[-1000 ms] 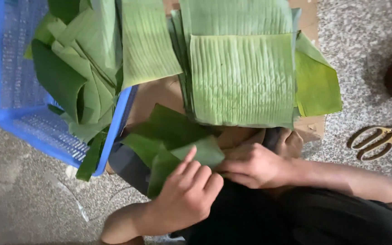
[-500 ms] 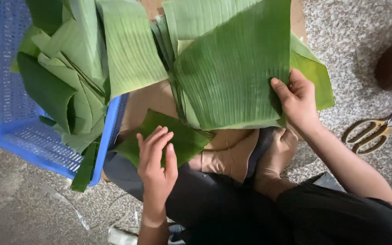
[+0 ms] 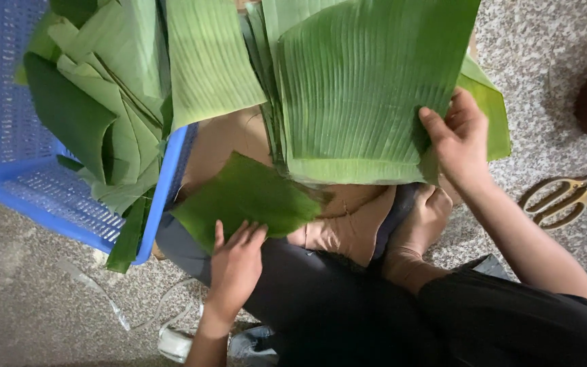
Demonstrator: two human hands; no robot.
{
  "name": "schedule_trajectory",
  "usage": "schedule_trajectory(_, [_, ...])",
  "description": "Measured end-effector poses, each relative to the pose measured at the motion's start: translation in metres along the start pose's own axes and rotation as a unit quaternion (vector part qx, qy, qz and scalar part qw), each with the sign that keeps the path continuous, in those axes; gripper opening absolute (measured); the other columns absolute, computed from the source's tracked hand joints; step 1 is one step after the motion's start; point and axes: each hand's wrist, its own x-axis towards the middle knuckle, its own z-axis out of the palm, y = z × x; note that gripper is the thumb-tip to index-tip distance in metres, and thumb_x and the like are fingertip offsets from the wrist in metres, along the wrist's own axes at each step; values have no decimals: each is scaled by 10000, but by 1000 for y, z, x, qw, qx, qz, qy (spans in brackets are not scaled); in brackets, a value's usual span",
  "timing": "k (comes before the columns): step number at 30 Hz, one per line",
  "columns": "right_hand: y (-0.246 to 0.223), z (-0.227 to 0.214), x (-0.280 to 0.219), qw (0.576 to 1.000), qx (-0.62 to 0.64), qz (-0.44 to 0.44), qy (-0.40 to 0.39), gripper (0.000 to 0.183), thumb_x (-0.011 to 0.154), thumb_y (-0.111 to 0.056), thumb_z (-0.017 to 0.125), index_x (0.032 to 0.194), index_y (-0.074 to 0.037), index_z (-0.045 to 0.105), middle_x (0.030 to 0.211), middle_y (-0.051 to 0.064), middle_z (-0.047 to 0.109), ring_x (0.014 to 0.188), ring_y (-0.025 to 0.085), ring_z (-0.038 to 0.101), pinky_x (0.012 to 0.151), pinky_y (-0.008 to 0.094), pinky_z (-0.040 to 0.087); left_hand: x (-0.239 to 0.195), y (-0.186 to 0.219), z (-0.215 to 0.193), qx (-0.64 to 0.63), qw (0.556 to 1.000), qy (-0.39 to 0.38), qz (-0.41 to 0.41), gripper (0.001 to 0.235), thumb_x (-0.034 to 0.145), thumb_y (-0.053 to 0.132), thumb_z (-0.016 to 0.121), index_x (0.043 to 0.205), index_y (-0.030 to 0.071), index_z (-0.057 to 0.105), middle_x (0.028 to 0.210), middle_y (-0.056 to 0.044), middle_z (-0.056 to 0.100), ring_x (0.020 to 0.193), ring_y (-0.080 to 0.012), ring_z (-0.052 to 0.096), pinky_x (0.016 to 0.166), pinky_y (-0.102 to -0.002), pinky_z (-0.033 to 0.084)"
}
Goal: Sorting and stacking cut banana leaves into a plastic basket and a neat pile on cardboard.
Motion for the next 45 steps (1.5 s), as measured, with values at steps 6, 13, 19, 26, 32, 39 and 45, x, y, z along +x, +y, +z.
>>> schedule_trajectory(6, [-11,-31,-19,880,-400,-253,44,461,1017,164,750,1430,231,555,1215,323,600,969,384,661,715,404,590,-28,-14,-86,-275,961,-20,-7,356,866,14,607,1192,111,710,815,-41,766,636,-132,645,777,-337,410])
schedule_trajectory(13, [-22,-28,-33,965,-159,-104,-182,409,929,-160,657,1290,32,645,1174,180,753,462,96,603,312,189,378,-30,-1,-106,-579,761,191,-220,302,797,-3,657,1063,-137,708,812,-150,719,668,-174,587,710,-247,444])
schedule_trajectory(19, [-18,-21,-31,961,-41,-34,-271,399,1003,-112,537,1380,6,588,885,104,821,610,121,790,422,166,641,13,43,-153,-350,907,200,-122,223,825,-22,687,1038,-75,727,854,-131,746,667,-177,614,679,-258,491])
schedule_trajectory(26, [-19,-40,-10,949,252,67,-177,779,1031,-650,440,1410,24,537,1096,193,709,952,278,735,704,380,633,108,71,-134,-261,898,231,270,139,801,177,887,925,184,824,1156,28,732,1112,-156,645,1043,-347,486])
schedule_trajectory(32, [-24,-39,22,932,203,302,-3,862,877,-538,32,1646,-157,109,1728,167,160,1572,385,113,1221,612,127,199,63,-31,-105,905,175,372,293,981,152,694,1266,172,759,1485,-31,596,1485,-281,379,1216,-735,18])
schedule_trajectory(39, [56,-42,4,992,90,90,13,138,984,38,666,1101,109,645,737,219,667,548,290,694,423,377,606,206,37,28,-57,915,272,292,427,1000,13,549,1381,177,651,1551,-134,516,1469,-329,449,1216,-712,150])
schedule_trajectory(45, [55,-36,-3,992,54,112,7,156,974,40,683,1105,120,662,712,217,676,504,254,678,415,369,608,198,24,22,-150,926,257,232,524,861,-108,518,1320,82,685,1546,-168,523,1481,-354,428,1191,-723,111])
